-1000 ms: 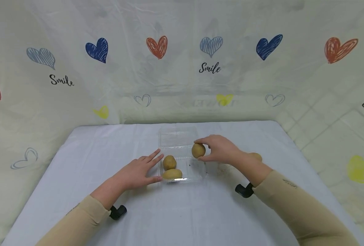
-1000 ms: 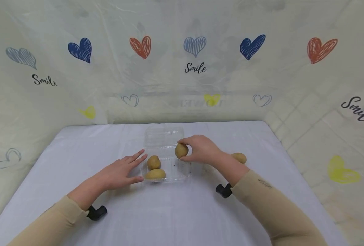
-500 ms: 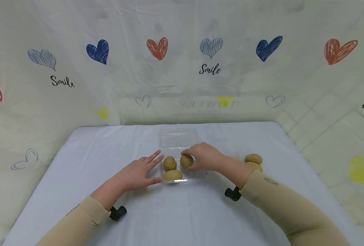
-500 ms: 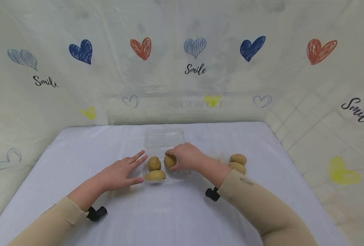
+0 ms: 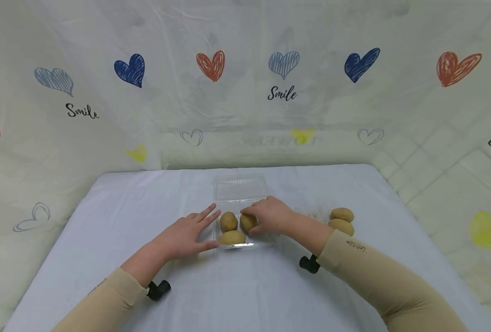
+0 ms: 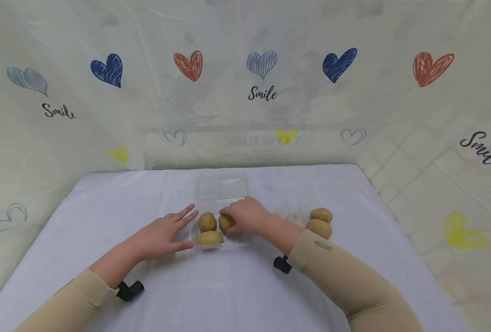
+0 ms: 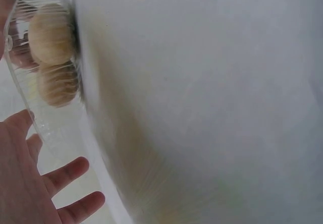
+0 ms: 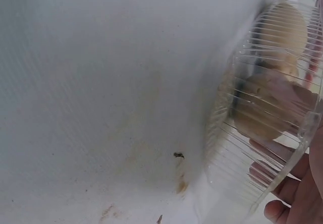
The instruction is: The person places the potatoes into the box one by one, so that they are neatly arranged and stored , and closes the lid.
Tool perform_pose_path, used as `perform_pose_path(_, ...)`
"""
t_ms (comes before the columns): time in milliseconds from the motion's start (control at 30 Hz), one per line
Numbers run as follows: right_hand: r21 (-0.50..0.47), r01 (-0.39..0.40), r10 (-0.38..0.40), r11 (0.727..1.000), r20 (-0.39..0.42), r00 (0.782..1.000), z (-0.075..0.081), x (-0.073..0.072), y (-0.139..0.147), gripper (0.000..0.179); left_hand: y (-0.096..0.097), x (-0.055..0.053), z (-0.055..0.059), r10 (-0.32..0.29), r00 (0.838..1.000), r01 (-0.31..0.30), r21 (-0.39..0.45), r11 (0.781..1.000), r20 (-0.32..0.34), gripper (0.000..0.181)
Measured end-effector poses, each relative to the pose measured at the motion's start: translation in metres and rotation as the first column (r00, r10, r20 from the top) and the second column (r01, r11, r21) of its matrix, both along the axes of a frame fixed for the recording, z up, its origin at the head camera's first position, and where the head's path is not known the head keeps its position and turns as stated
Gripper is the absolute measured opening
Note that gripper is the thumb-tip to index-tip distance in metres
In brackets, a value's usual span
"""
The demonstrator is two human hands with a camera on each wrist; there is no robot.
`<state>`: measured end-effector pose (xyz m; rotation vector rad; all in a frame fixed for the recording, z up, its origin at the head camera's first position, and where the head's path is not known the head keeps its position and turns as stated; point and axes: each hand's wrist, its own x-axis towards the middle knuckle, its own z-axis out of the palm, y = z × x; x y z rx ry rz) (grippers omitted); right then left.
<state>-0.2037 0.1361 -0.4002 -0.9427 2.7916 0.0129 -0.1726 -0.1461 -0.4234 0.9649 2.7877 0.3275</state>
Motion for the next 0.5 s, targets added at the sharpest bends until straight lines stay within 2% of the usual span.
perform_pose_path(500, -0.001, -0.004, 0.003, 1.0, -0.048, 0.999, 0.0028, -0.0001, -0.0054, 0.056, -0.0012, 0.0015, 0.001, 0.005, 1.0, -0.005, 0.005, 1.0, 0.012, 0.088)
